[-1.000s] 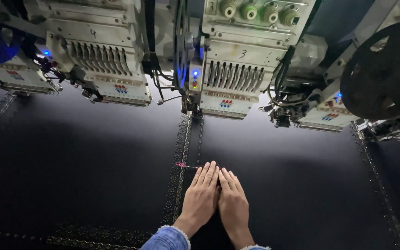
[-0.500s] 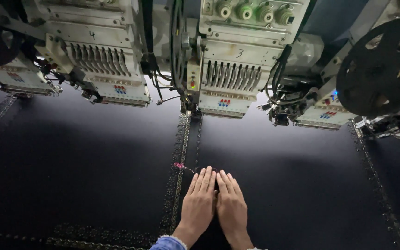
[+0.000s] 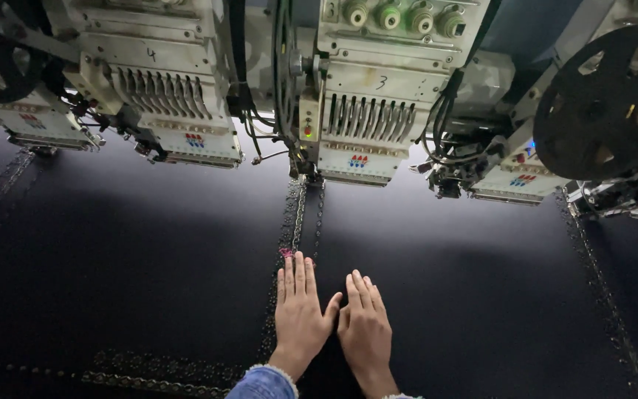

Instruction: The person threads multiple industrial embroidery machines by hand, guiding thread through the needle area and tension mechanisms. They move along the row of machines, adjusting the thread path and occasionally smoothing the black fabric beneath the needles.

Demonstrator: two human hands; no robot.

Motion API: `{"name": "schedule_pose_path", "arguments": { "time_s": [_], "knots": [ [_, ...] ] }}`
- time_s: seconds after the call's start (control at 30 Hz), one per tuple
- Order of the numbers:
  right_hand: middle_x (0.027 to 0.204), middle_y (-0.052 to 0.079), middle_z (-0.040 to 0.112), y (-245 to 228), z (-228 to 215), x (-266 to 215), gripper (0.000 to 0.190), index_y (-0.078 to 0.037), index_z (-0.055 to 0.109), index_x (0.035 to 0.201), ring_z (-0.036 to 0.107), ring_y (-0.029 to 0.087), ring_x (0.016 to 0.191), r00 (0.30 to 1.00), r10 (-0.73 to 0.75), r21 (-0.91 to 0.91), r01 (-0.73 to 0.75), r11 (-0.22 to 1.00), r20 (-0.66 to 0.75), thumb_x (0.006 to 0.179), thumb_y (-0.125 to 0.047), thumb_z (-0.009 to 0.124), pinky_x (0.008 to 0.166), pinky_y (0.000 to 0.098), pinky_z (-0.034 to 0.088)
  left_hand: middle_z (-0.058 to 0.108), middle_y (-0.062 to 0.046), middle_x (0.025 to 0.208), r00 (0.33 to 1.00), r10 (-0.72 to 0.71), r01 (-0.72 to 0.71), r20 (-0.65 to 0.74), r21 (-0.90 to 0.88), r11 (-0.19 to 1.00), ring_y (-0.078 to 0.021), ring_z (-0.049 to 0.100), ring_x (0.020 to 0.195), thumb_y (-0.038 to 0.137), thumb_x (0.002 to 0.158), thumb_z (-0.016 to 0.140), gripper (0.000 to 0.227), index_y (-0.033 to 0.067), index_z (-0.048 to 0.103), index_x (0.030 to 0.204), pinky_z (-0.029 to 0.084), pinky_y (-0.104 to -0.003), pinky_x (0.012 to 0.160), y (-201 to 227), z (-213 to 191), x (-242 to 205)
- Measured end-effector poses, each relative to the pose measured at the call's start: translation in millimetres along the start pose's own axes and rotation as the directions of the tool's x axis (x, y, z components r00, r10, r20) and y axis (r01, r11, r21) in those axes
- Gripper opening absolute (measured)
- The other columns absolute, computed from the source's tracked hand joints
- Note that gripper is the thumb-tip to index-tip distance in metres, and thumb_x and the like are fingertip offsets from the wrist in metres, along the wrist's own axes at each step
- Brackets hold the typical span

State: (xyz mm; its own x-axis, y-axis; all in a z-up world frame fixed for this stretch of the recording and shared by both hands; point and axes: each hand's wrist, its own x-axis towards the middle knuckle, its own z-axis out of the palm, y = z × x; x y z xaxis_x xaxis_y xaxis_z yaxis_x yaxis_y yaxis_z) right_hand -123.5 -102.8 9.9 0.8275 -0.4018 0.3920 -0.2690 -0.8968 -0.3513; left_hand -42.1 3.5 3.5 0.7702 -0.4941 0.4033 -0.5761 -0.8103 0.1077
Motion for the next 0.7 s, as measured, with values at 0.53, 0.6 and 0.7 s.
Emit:
{"name": "schedule_pose_path", "arguments": {
  "time_s": [0.53,0.6,0.7],
  "knots": [
    [0.154,0.008,0.054,2.0,-3.6,-6.0,0.057,-0.006,0.055,0.146,0.046,0.027,0.144,1.0,0.013,0.011,-0.013,1.0,0.026,0.089,-0.009,0.056,0.122,0.0389,0.034,0.028,-0.018,0.167,0.944,0.301,-0.243,0.135,-0.333,0.911,-0.0277,0.023,0.155,0.033,0.107,0.04,0.062,0.0003,0.031,0.158,0.015,-0.041,0.127,-3.2,-20.8,-8.0],
    [0.153,0.009,0.054,2.9,-2.1,-9.1,0.058,-0.006,0.054,0.146,0.047,0.027,0.144,0.999,0.009,0.017,-0.01,1.0,0.047,0.088,-0.01,0.057,0.121,0.0392,0.034,0.031,-0.02,0.165,0.937,0.334,-0.279,0.106,-0.351,0.894,-0.0295,0.026,0.154,0.028,0.105,0.042,0.06,-0.0025,0.033,0.156,0.018,-0.042,0.126,-5.3,-24.0,-14.9],
    [0.152,0.007,0.055,1.9,-5.9,-8.4,0.055,-0.008,0.056,0.145,0.048,0.025,0.143,0.998,0.033,0.025,-0.034,0.999,0.058,0.09,-0.009,0.054,0.12,0.0383,0.036,0.034,-0.02,0.164,0.932,0.357,-0.315,0.069,-0.337,0.887,-0.0293,0.031,0.152,0.028,0.106,0.044,0.058,-0.0031,0.037,0.155,0.022,-0.042,0.126,-6.7,-28.8,-20.1]
  ]
}}
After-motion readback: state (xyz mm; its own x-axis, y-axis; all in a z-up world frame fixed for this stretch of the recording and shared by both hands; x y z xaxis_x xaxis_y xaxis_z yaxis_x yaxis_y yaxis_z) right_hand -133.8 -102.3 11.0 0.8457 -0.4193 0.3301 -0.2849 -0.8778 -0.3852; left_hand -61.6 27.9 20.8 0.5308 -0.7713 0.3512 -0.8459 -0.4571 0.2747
